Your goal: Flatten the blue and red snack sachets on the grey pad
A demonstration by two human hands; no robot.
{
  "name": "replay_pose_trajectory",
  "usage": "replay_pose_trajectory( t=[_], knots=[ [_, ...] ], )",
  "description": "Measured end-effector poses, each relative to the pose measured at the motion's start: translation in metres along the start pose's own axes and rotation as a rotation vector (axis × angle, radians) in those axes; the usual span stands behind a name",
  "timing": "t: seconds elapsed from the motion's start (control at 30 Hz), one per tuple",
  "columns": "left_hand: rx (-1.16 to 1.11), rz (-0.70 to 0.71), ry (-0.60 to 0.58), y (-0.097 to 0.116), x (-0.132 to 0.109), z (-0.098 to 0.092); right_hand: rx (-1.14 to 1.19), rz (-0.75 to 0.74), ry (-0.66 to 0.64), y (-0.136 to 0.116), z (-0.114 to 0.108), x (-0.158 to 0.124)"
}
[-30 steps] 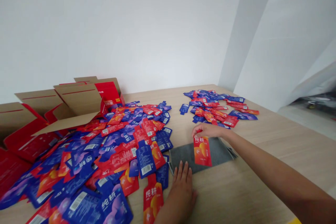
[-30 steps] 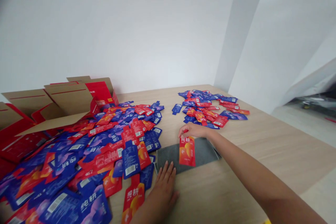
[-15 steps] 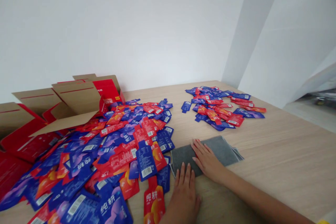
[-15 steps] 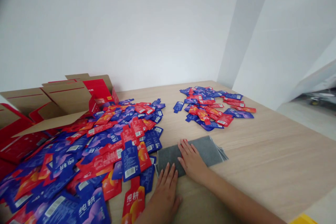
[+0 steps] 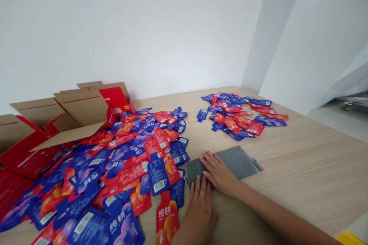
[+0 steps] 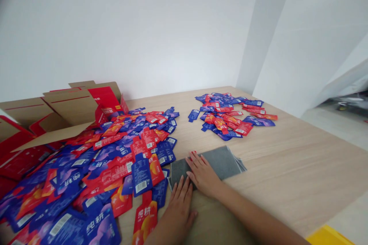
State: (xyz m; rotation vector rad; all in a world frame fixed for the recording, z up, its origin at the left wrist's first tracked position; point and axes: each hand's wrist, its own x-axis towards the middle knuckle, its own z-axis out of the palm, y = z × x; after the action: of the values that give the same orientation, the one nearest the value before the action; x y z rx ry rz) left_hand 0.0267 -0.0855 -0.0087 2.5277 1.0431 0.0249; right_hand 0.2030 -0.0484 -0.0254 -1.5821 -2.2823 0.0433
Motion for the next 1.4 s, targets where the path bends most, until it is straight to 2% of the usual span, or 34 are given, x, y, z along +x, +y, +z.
replay_pose_trajectory(
  t=[0.13, 0.27, 0.4, 0.5, 0.63, 0.73, 0.83, 0.9, 1.03, 1.17, 1.27, 1.4],
  knots=[
    [-0.001, 0.012, 0.004, 0.000, -0.003, -0.003, -0.010, 0.028, -0.028, 0.013, -0.008, -0.008],
    [-0.003, 0.009, 0.004, 0.000, -0.003, -0.004, 0.072, 0.101, 0.038, 0.035, -0.011, -0.018],
    [-0.016, -0.005, -0.004, 0.002, -0.002, -0.005, 0.134, 0.360, 0.214, 0.047, -0.007, -0.025],
    [-0.024, 0.003, -0.004, 0.002, -0.003, -0.006, 0.122, 0.445, 0.205, 0.045, -0.009, -0.025],
    [-0.031, -0.005, -0.006, 0.002, -0.002, -0.006, 0.216, 0.477, 0.126, 0.026, -0.028, -0.017],
    [-0.043, -0.007, -0.020, 0.002, -0.001, -0.006, 0.316, 0.419, 0.174, 0.005, -0.047, -0.005],
    [-0.044, -0.016, -0.030, 0.001, 0.000, -0.005, 0.451, 0.281, 0.145, -0.014, -0.055, 0.005],
    [-0.036, -0.015, -0.027, 0.000, 0.000, -0.004, 0.444, 0.215, 0.098, -0.021, -0.048, 0.009],
    [-0.028, 0.006, -0.030, -0.004, 0.003, 0.000, 0.227, 0.177, 0.014, -0.026, -0.017, 0.012],
    [-0.024, 0.023, -0.059, -0.006, 0.004, 0.003, 0.041, 0.106, -0.048, -0.023, 0.004, 0.010],
    [-0.022, 0.010, -0.056, -0.005, 0.002, 0.001, -0.057, 0.092, -0.058, -0.009, 0.002, 0.005],
    [-0.056, 0.003, -0.063, -0.003, -0.001, -0.002, -0.159, 0.206, -0.045, 0.025, -0.007, 0.000]
  ],
)
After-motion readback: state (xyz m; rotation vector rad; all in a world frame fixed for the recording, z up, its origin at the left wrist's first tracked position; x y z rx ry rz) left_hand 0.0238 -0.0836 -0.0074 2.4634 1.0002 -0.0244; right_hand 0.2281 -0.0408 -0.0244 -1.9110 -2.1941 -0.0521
